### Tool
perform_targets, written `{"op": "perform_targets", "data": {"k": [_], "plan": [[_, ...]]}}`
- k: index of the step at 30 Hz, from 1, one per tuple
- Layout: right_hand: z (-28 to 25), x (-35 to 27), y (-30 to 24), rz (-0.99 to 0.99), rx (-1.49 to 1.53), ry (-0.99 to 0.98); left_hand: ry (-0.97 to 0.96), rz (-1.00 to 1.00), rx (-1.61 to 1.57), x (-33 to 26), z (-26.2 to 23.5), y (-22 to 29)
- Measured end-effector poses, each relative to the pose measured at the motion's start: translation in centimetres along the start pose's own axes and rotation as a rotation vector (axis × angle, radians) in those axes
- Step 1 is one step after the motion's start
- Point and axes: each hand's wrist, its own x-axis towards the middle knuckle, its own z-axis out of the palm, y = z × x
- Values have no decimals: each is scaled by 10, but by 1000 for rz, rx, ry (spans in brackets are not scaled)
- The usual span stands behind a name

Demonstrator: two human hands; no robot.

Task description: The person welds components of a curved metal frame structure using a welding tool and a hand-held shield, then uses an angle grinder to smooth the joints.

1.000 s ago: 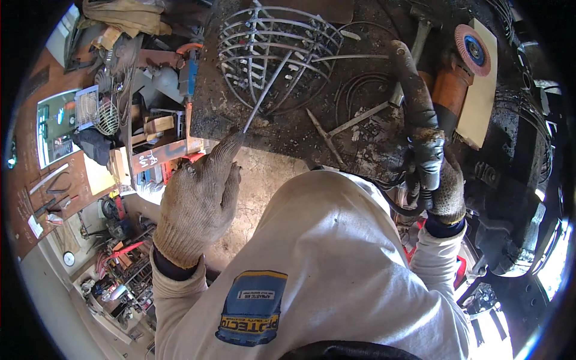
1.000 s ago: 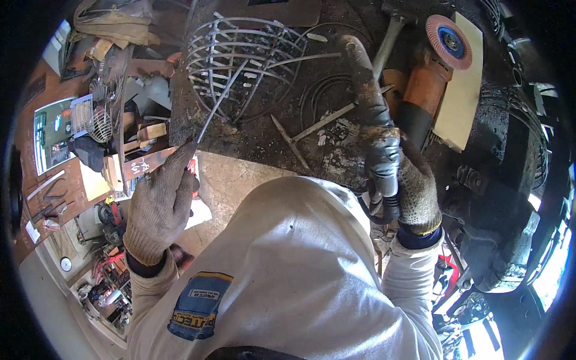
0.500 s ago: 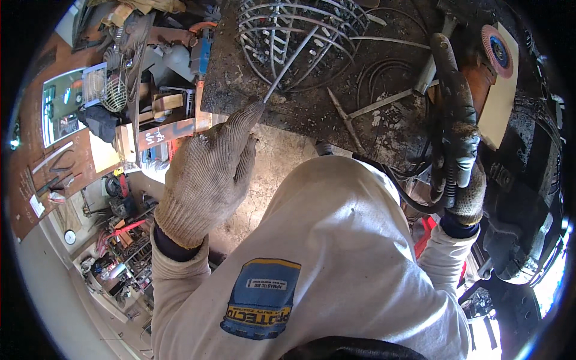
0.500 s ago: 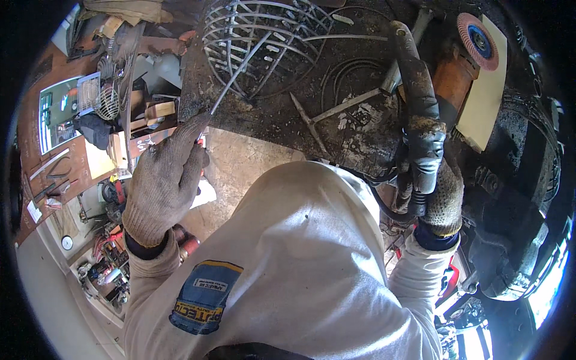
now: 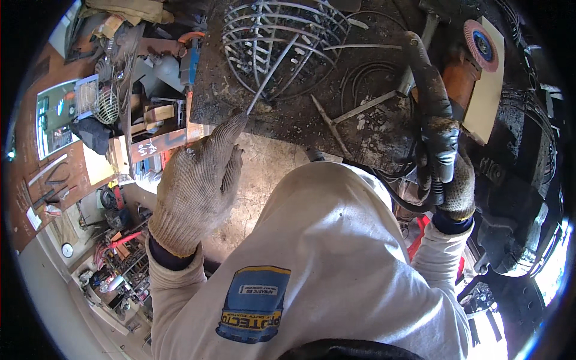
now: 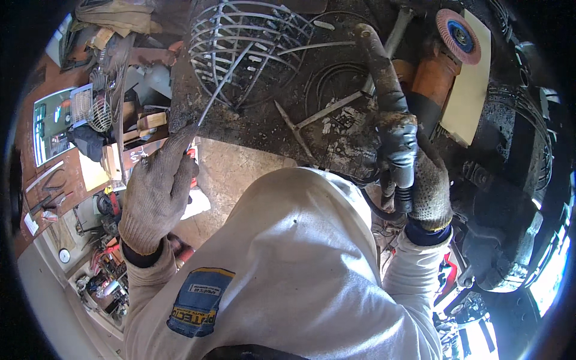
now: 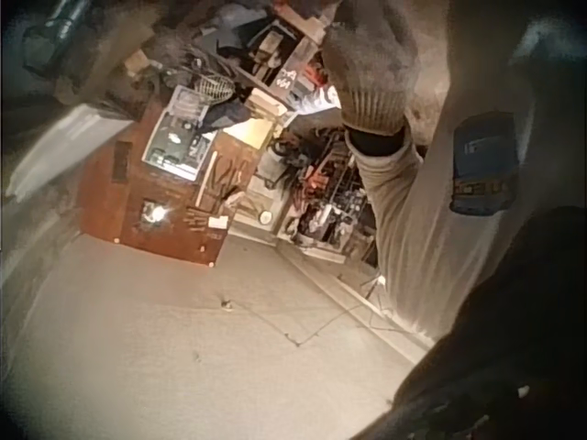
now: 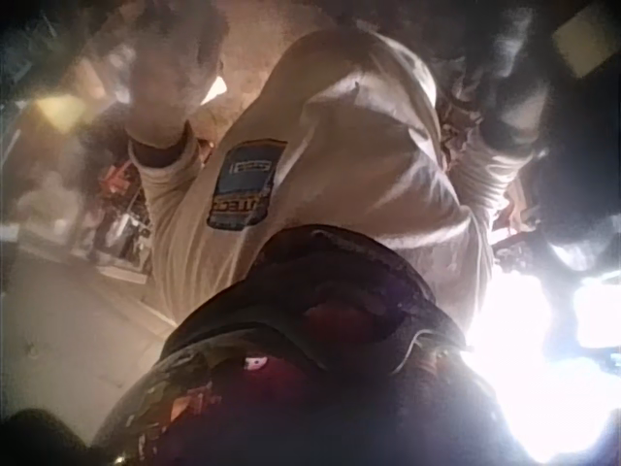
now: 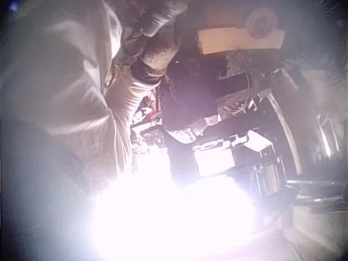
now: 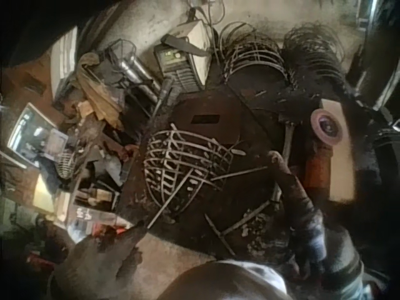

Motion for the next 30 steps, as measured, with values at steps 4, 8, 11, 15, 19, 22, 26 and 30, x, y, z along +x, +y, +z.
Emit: {"op": "perform_targets", "data": {"k": [4, 8, 11, 15, 19, 22, 26, 30], "plan": [[6, 2, -3, 184, 314, 69, 97, 93, 77, -2, 9, -8], [11, 5, -11, 83, -115, -66, 60, 61, -5, 0, 4, -5], [43, 10, -26, 195, 424, 191, 50, 48, 18, -3, 3, -4], [29, 12, -15, 143, 282, 158, -36, -61, -34, -1, 0, -1], [20, 13, -13, 188, 523, 8, 97, 69, 48, -2, 8, -7], [19, 13, -14, 186, 531, -33, 126, 114, 48, -2, 8, -9], [15, 14, -10, 139, 362, -66, 70, 64, 19, -1, 4, -4], [16, 15, -11, 163, 355, -50, 84, 108, 70, -3, 6, -9]]}}
